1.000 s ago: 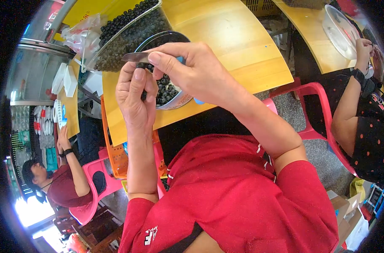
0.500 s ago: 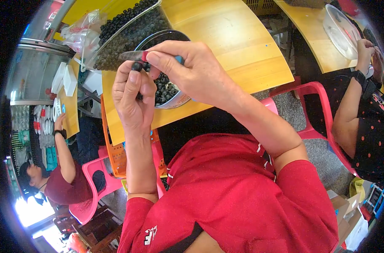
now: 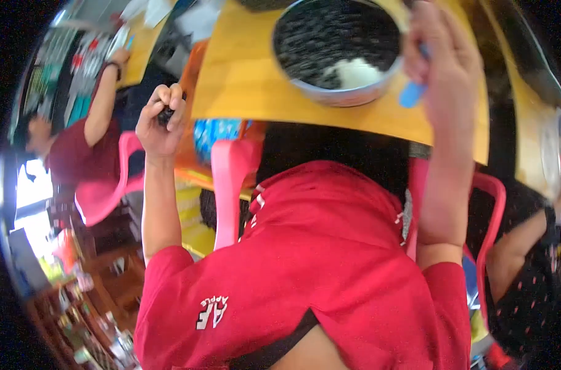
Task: Manually trimming small black produce items using a small knife at a workstation.
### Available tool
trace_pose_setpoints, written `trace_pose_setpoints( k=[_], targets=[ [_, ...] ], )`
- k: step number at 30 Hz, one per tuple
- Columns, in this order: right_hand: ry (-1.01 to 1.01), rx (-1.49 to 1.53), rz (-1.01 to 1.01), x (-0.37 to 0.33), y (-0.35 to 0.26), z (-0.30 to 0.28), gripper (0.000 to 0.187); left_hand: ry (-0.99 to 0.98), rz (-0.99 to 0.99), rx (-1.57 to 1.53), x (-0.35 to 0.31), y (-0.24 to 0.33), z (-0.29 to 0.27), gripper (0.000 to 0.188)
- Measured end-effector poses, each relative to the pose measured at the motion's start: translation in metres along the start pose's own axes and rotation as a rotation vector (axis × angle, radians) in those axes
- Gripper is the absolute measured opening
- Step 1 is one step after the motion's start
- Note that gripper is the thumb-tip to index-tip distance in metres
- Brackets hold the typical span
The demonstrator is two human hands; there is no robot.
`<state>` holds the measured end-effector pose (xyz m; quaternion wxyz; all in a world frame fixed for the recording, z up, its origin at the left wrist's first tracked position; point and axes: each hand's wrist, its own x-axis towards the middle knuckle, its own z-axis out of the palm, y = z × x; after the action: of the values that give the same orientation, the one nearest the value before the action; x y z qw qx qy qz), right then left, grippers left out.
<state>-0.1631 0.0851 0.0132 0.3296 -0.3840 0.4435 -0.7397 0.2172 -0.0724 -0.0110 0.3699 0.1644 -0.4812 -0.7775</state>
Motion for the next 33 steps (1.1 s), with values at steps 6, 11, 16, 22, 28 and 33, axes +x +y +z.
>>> trace_pose_setpoints(
  k=[6, 11, 16, 22, 28, 33],
  targets=[
    [0.045, 0.202, 0.077, 0.013, 0.007, 0.005, 0.020, 0.692, -0.214, 0.325, -0.166, -0.009, -0.115, 0.016],
    [-0.021, 0.344, 0.152, 0.015, 0.019, -0.002, 0.023, 0.850, -0.304, 0.442, -0.275, -0.089, -0.164, 0.032],
    [-0.095, 0.276, 0.151, 0.008, 0.009, 0.008, 0.024, 1.057, -0.218, 1.109, -0.224, -0.094, -0.156, 0.039],
    [-0.017, 0.247, 0.239, -0.006, 0.019, 0.004, 0.022, 0.408, 0.289, 0.947, -0.040, -0.027, 0.006, 0.023],
    [0.050, 0.230, 0.165, -0.008, 0.006, 0.005, 0.025, -0.346, 0.327, 1.320, 0.078, -0.018, 0.137, 0.016],
    [0.029, 0.208, 0.145, -0.010, 0.004, 0.003, 0.026, -0.785, 0.320, 1.462, 0.138, -0.063, 0.149, 0.011]
  ],
)
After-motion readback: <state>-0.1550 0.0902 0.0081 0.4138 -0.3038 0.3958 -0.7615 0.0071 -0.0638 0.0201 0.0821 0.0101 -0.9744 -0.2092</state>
